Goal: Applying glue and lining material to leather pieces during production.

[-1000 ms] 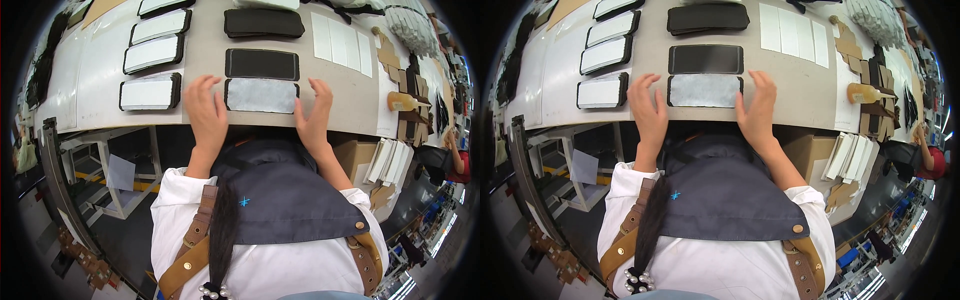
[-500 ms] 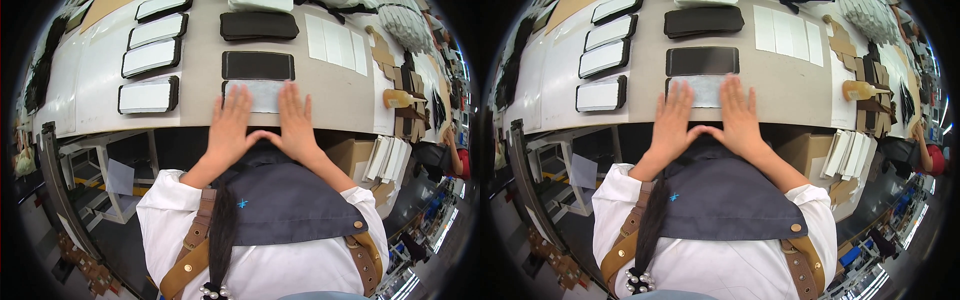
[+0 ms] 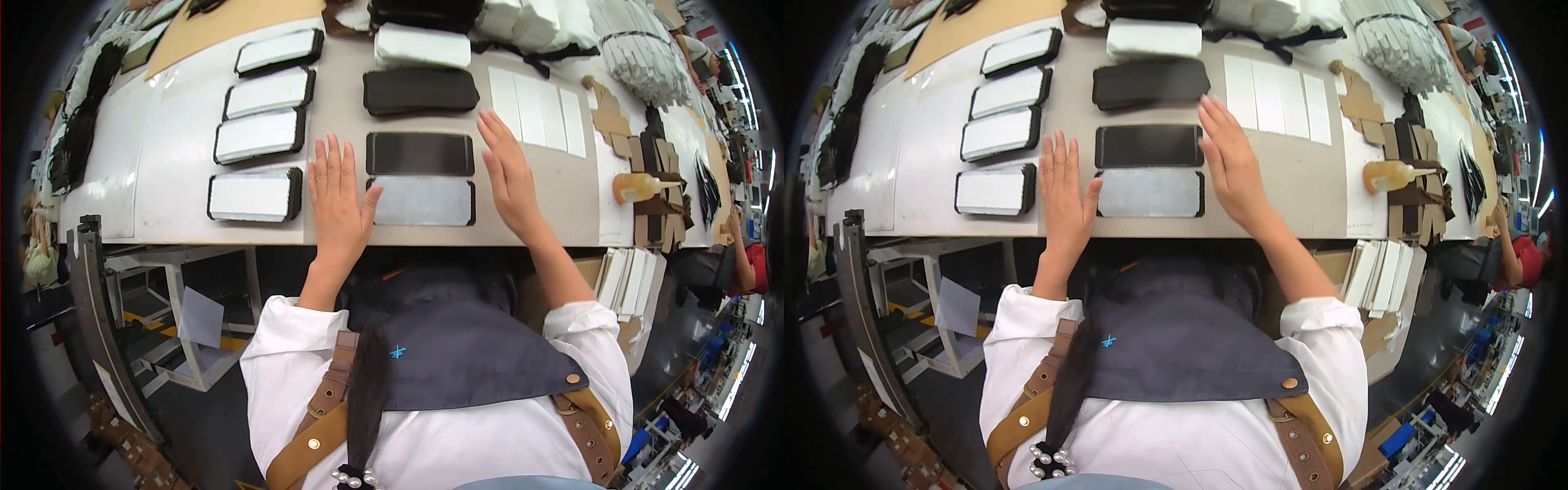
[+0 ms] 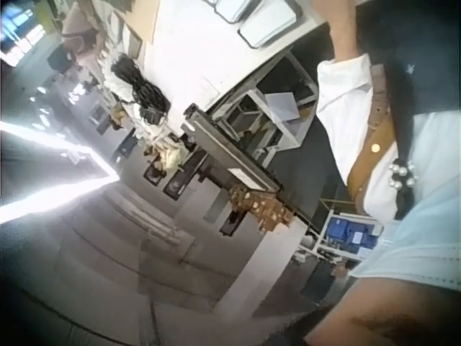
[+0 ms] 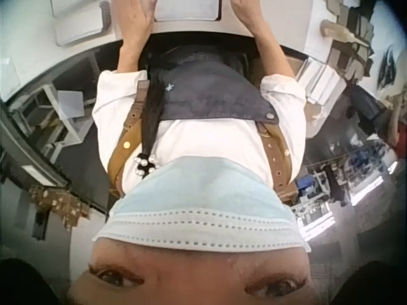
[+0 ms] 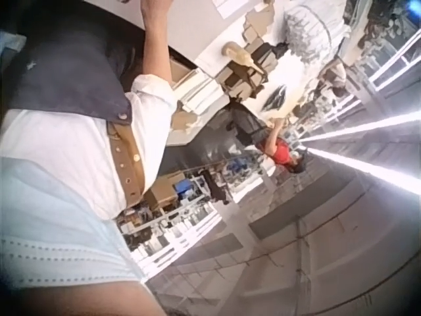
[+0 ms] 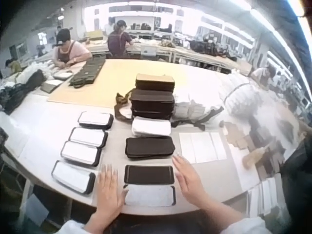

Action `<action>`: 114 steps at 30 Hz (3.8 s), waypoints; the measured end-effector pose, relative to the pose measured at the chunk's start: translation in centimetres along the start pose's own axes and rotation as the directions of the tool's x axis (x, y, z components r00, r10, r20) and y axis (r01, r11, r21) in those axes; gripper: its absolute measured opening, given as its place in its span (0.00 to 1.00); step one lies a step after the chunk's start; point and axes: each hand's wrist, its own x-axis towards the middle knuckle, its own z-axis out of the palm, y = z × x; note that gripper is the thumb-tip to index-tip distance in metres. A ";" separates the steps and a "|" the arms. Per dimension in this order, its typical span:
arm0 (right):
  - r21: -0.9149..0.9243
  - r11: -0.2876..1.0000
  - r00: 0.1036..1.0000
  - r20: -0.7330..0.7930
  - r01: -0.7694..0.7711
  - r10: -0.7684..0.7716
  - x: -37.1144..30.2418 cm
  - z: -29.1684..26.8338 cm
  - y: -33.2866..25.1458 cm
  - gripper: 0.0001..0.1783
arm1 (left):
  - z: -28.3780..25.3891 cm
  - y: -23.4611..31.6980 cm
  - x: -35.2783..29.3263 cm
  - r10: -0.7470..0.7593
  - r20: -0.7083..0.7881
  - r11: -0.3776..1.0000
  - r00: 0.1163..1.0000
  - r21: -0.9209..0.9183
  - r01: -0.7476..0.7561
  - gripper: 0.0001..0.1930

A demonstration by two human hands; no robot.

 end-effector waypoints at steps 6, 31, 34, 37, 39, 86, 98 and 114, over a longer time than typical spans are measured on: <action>-0.101 0.968 0.935 -0.251 0.231 -0.249 14.7 5.0 4.6 0.16 | -0.3 1.4 4.8 0.031 -0.113 0.990 0.993 -0.135 -0.046 0.21; 0.792 0.579 0.867 -0.414 0.194 0.276 7.2 -5.6 -1.9 0.10 | -0.2 10.7 8.8 0.159 0.453 -0.040 0.877 -0.885 0.464 0.44; 0.883 0.437 0.896 -0.323 0.170 0.305 6.7 -6.0 -6.2 0.10 | 1.3 11.0 8.4 -0.092 0.561 -0.116 0.823 -0.827 0.551 0.50; 0.976 0.214 0.932 -0.123 0.050 0.341 7.1 -7.2 -6.7 0.12 | 0.8 10.3 8.4 -0.032 0.475 -0.074 0.880 -0.879 0.471 0.50; 0.996 -0.016 0.939 0.084 -0.084 0.332 7.7 -7.0 -4.9 0.14 | 1.2 8.7 8.2 -0.007 0.500 -0.075 0.866 -0.864 0.498 0.41; 0.755 0.491 0.898 0.406 -0.434 0.170 1.3 -3.2 -0.2 0.30 | -7.0 7.5 11.8 0.074 0.385 0.401 0.920 -0.856 0.326 0.22; 0.589 0.666 0.885 0.222 -0.457 0.410 0.4 0.5 0.7 0.09 | 0.1 -0.7 5.9 -0.251 0.347 0.571 0.904 -0.701 0.428 0.14; 0.165 0.959 0.952 -0.164 -0.232 0.259 -2.1 3.7 2.9 0.10 | 1.7 -0.4 4.3 -0.196 0.035 0.944 0.980 -0.264 0.198 0.15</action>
